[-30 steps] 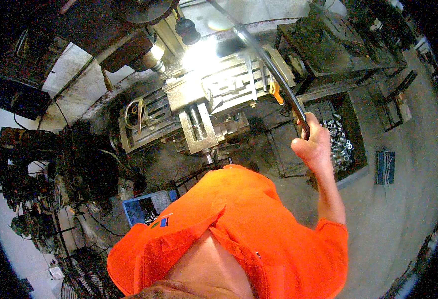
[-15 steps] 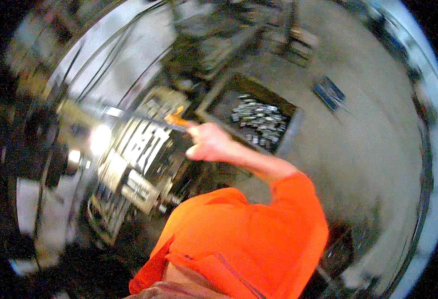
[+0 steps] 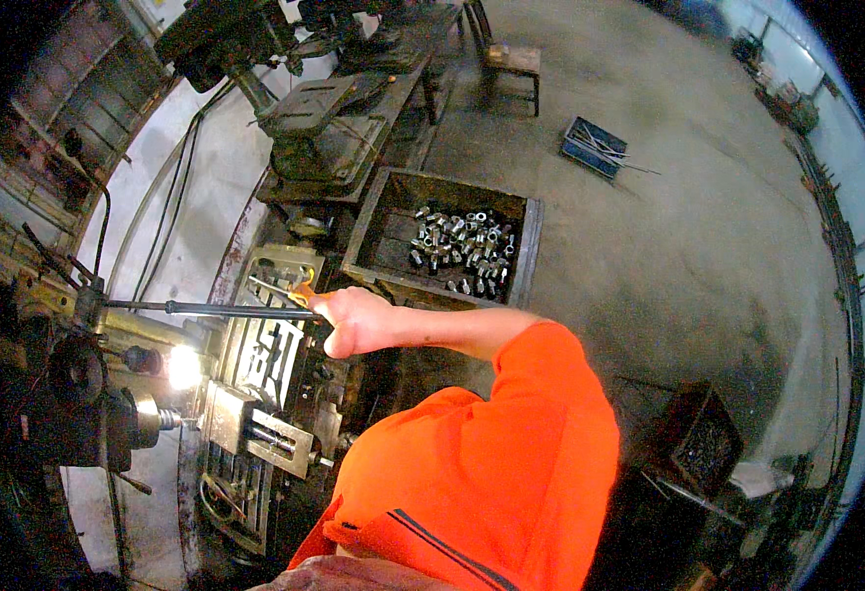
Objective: The person operates a milling machine, repeatedly loading small metal parts into the machine, adjusting controls, and removing the processed parts. The person places the finished parts into a blue bin.
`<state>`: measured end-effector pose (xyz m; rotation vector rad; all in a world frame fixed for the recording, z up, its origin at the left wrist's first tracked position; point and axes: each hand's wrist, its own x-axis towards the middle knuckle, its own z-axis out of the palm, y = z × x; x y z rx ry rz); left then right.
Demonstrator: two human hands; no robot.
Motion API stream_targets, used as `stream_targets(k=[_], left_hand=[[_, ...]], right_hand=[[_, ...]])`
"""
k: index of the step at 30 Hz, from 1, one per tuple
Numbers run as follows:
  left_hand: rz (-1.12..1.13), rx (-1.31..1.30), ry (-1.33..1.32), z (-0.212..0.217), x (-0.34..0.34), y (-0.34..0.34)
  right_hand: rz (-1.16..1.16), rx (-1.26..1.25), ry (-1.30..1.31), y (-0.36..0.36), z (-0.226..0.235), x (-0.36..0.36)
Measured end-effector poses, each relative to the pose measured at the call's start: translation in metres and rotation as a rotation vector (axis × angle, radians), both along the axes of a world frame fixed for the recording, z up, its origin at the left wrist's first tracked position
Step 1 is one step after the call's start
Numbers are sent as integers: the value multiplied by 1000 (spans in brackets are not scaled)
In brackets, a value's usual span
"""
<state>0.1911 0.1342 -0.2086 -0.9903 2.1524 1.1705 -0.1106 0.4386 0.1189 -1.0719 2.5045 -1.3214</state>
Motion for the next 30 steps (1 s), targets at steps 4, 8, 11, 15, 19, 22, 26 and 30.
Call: stream_targets(k=[4,8,11,15,19,22,26,30], left_hand=[[29,6,-5,3,12,-1],[90,21,9,4,36,-4],[159,23,40,13,64,-4],[271,51,77,16,95,3],[135,-41,108,64,81,14],[140,-37,130,90,77,20],[77,-144,45,102,75,22],[209,-38,38,103,80,25]], right_hand=[[-1,18,-37,1,1,0],[13,70,-104,-3,2,-1],[-34,127,-159,-4,7,0],[-91,148,-164,-10,-10,-4],[-120,106,-250,-12,0,1],[-109,83,-229,-15,-1,0],[-128,73,-159,-21,-8,0],[-102,33,-148,-26,-18,-5]])
